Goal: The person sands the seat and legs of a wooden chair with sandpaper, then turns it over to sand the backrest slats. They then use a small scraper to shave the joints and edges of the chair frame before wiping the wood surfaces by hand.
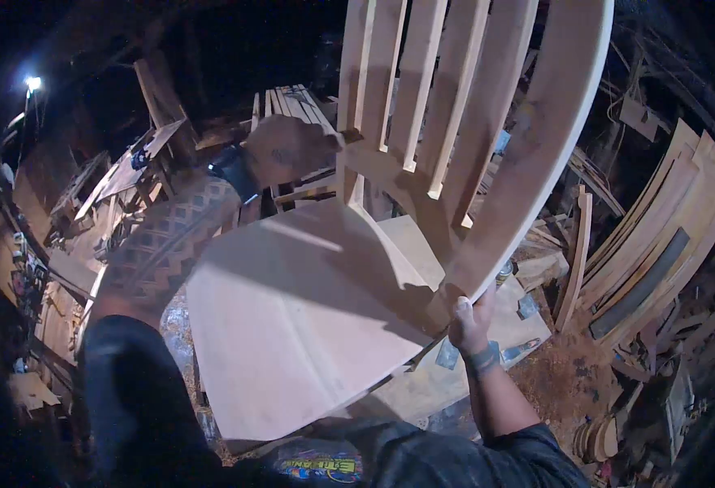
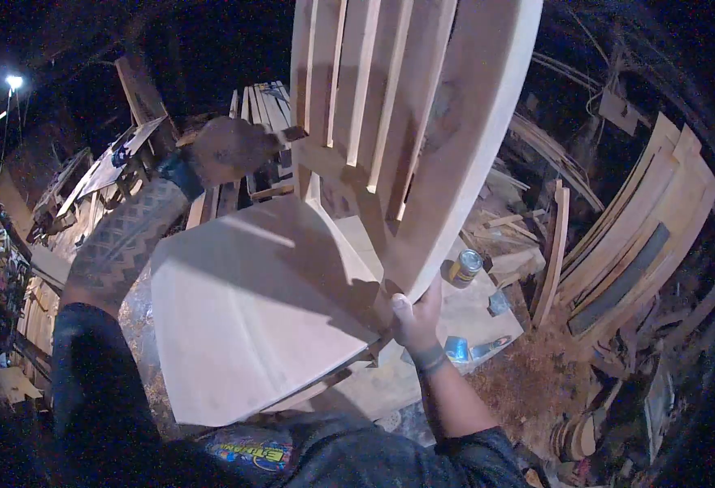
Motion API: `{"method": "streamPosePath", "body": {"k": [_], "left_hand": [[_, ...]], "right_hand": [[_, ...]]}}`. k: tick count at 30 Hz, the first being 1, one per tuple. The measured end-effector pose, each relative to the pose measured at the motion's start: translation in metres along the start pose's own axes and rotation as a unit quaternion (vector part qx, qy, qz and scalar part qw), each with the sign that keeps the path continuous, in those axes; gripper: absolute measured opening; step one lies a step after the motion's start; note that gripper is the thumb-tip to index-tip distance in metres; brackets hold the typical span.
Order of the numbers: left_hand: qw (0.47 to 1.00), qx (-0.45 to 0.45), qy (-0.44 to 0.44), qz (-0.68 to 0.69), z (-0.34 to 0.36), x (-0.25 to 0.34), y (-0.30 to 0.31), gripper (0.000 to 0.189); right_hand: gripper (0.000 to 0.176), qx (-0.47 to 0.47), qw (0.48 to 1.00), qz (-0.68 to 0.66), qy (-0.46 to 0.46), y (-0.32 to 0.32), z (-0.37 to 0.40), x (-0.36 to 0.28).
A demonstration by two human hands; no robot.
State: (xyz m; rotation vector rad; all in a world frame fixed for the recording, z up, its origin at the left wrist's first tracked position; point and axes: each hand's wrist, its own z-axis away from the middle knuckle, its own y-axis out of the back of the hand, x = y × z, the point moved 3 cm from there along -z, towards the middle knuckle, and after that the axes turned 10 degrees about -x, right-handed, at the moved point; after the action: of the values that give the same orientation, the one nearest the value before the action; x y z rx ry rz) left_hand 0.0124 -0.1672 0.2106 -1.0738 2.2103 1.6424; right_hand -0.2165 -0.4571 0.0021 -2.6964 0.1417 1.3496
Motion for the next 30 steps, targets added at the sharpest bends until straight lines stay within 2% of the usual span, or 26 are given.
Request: {"method": "streamPosePath", "body": {"k": [1, 3, 5, 6, 8, 10, 12, 15, 16, 18, 20, 21, 23, 24, 25, 26, 29, 30], "left_hand": [[0.999, 0.037, -0.008, -0.011, 0.0, -0.003, -0.016, 0.024], [0.989, 0.07, -0.015, 0.13, -0.007, 0.0, -0.03, 0.024], [0.995, 0.009, 0.001, 0.097, -0.022, 0.016, -0.021, 0.025], [0.997, -0.067, 0.022, -0.008, -0.029, 0.033, 0.004, 0.025], [0.991, -0.109, 0.03, -0.064, -0.037, 0.037, 0.007, 0.028], [0.999, -0.037, 0.001, 0.007, -0.045, 0.026, -0.027, 0.035], [0.997, 0.054, -0.045, 0.02, -0.053, 0.022, -0.051, 0.04], [0.998, 0.044, -0.044, -0.011, -0.05, 0.03, -0.027, 0.029], [0.997, -0.075, -0.002, -0.017, -0.053, 0.032, -0.001, 0.026], [0.956, -0.244, 0.13, 0.1, -0.065, 0.041, 0.032, 0.026], [0.997, -0.068, 0.004, 0.048, -0.072, 0.037, -0.012, 0.027], [0.984, -0.006, -0.047, 0.169, -0.075, 0.027, -0.033, 0.028], [0.898, 0.088, -0.189, 0.386, -0.081, 0.027, -0.03, 0.031], [0.97, 0.019, -0.117, 0.212, -0.075, 0.023, -0.038, 0.032], [0.997, -0.051, -0.041, 0.029, -0.07, 0.035, -0.011, 0.032], [0.978, -0.183, -0.018, -0.1, -0.069, 0.044, -0.004, 0.037], [0.972, -0.213, 0.043, -0.084, -0.071, 0.05, -0.007, 0.035], [0.986, -0.142, -0.013, -0.091, -0.076, 0.04, -0.032, 0.03]], "right_hand": [[0.098, -0.004, 1.0, 0.009, -0.003, 0.001, 0.001, -0.001], [0.1, -0.009, 1.0, 0.019, -0.005, 0.002, 0.0, -0.001], [0.101, -0.01, 1.0, 0.021, 0.0, 0.003, 0.0, 0.0], [0.101, -0.014, 1.0, 0.003, -0.007, 0.002, 0.0, -0.001], [0.101, -0.021, 0.999, -0.031, -0.019, -0.002, 0.0, -0.004], [0.101, -0.018, 0.999, -0.018, -0.022, 0.001, 0.002, -0.002], [0.1, -0.016, 1.0, -0.005, -0.017, 0.0, 0.004, -0.002], [0.1, -0.012, 0.999, 0.032, 0.009, 0.002, 0.001, -0.005], [0.101, -0.011, 0.998, 0.056, 0.015, 0.004, 0.001, -0.003], [0.097, 0.001, 0.998, 0.065, 0.02, 0.005, 0.003, -0.003], [0.09, 0.003, 0.999, 0.034, 0.017, -0.004, 0.002, -0.009], [0.09, -0.004, 0.999, 0.033, 0.019, -0.006, 0.002, -0.01], [0.09, -0.01, 0.999, 0.036, 0.03, -0.004, -0.001, -0.012], [0.091, -0.014, 0.999, 0.045, 0.027, -0.001, 0.0, -0.011], [0.093, -0.017, 0.998, 0.054, 0.022, 0.002, 0.001, -0.009], [0.094, -0.022, 0.998, 0.063, 0.019, 0.005, 0.002, -0.006], [0.094, 0.001, 0.998, 0.067, 0.0, 0.005, 0.005, -0.002], [0.093, 0.003, 0.997, 0.071, 0.009, 0.004, 0.005, -0.001]]}}
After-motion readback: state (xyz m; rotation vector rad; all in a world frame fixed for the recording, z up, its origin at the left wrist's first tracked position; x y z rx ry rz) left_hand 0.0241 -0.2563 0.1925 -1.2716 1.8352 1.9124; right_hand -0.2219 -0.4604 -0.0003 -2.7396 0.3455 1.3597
